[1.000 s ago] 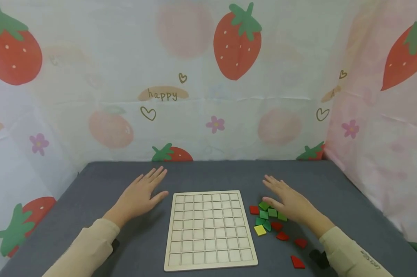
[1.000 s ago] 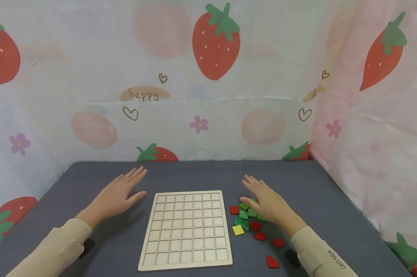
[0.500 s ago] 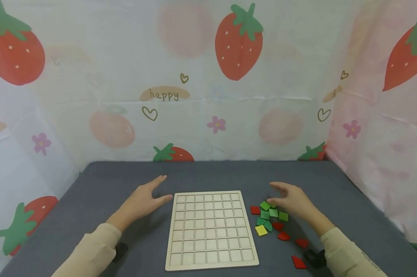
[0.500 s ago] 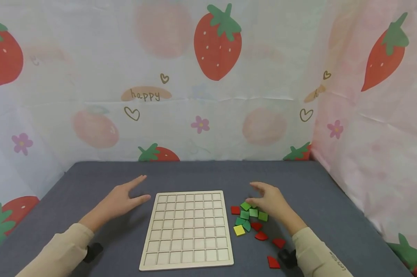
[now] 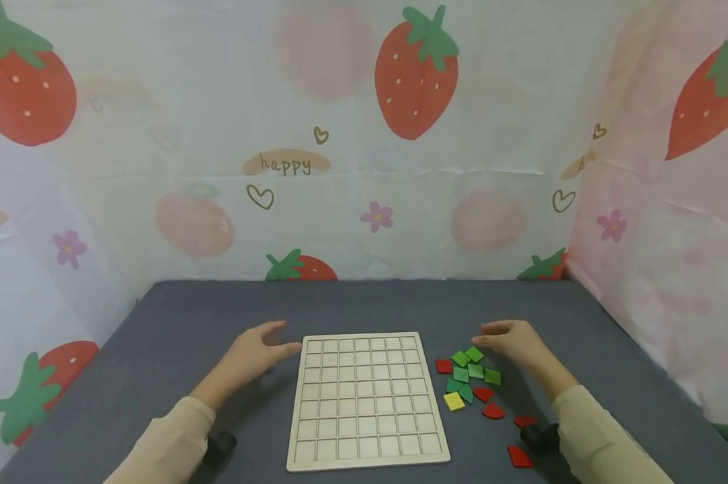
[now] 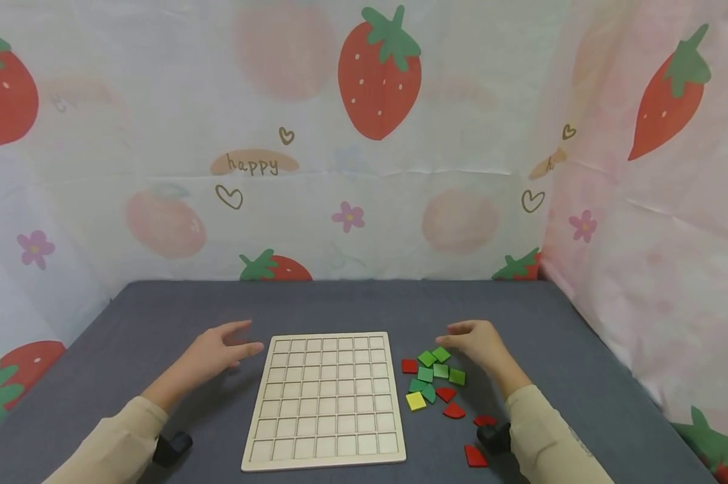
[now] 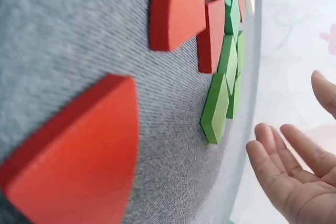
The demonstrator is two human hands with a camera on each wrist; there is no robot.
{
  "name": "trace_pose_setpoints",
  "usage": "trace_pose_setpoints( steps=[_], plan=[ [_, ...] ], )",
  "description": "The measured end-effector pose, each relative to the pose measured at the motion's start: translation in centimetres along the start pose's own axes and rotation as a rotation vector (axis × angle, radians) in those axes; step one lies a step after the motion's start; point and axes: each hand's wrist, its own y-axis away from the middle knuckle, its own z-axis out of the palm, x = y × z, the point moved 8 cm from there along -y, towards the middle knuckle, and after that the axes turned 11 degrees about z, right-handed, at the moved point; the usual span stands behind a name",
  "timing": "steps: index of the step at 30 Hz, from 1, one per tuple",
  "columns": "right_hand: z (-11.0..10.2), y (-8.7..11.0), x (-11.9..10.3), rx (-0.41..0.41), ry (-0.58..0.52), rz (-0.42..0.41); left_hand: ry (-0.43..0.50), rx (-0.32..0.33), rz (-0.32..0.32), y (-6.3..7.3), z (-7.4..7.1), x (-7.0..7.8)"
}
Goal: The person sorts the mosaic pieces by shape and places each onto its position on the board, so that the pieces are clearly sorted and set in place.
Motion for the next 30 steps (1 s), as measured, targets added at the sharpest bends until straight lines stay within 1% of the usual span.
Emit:
trace_pose_setpoints(
  steps=[4,8,12,15,17,22,26,30],
  plan=[
    [-0.3,-0.7,0.7,-0.007,-0.043,0.074,0.136,-0.012,-0.029,0.3,0.5,-0.6],
    [-0.6,-1.2,1.1,-0.002,-0.047,0.121,0.208,-0.004,-0.046,0.2,1.0,-1.0],
    [-0.5,-1.4,1.4,-0.040,-0.052,0.144,0.279,0.010,-0.066,0.3,1.4,-1.1],
    [-0.3,-1.5,1.5,-0.072,-0.051,0.147,0.335,0.016,-0.085,0.5,1.6,-0.9],
    [-0.2,-1.5,1.4,-0.079,-0.043,0.144,0.368,0.010,-0.090,0.6,1.7,-0.8],
    [0.3,-1.7,1.5,-0.103,-0.033,0.130,0.420,-0.032,-0.099,0.8,2.6,-1.0],
    [0.6,-2.0,1.7,-0.123,-0.052,0.139,0.450,-0.036,-0.110,0.9,3.0,-1.3],
    [0.7,-2.2,1.7,-0.121,-0.042,0.138,0.481,-0.044,-0.104,0.8,3.3,-1.1]
  ],
)
